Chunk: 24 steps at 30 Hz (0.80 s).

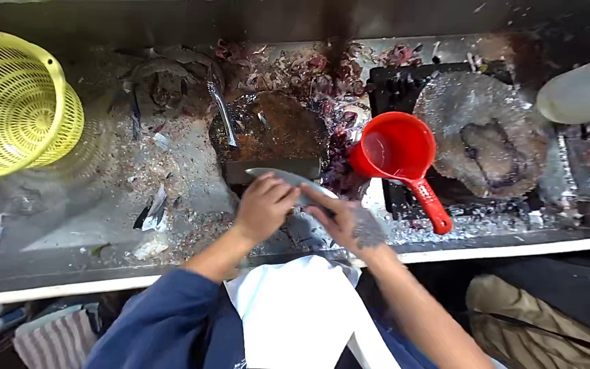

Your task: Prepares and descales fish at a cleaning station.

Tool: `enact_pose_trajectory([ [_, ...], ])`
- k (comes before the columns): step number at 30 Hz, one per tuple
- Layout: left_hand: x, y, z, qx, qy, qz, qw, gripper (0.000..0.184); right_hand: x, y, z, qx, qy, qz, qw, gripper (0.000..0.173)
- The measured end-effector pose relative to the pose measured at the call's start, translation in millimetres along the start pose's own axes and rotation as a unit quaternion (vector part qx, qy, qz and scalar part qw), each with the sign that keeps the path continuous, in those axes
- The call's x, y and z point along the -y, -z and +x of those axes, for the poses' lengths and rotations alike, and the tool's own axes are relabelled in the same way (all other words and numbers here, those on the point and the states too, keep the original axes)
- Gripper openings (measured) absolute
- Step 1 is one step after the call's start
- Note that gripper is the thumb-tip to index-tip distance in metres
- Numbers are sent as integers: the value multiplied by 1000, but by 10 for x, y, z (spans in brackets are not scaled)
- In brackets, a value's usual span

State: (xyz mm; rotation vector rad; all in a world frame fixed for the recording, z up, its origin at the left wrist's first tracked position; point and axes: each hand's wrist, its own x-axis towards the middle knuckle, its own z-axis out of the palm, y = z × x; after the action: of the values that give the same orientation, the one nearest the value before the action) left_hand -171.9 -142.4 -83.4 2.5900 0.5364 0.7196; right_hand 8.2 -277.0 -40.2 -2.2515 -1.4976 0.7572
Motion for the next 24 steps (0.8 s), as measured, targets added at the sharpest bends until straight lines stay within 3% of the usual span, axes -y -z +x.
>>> enact_pose_trajectory([
  [4,-375,-446,537,13,-81,-79,994,19,-472,383,-314,-64,-21,-17,998,45],
  [7,-202,-215,252,5,-33,-83,996,18,-181,151,-165,-33,-5,3,999,44],
  [11,207,331,-368,-28,50,14,998,16,425,-314,178,33,46,4,998,43],
  [14,65,180,-110,18,51,8,999,19,152,-167,114,11,28,15,999,43],
  [17,-274,-197,357,58,-12,-54,997,21,-319,92,-198,-63,6,21,998,44],
  [19,-350,-315,458,44,-49,-92,994,21,-369,170,-300,-88,-1,9,996,45],
  [24,197,244,-279,-34,28,-43,998,18,445,-202,77,37,11,17,999,46],
])
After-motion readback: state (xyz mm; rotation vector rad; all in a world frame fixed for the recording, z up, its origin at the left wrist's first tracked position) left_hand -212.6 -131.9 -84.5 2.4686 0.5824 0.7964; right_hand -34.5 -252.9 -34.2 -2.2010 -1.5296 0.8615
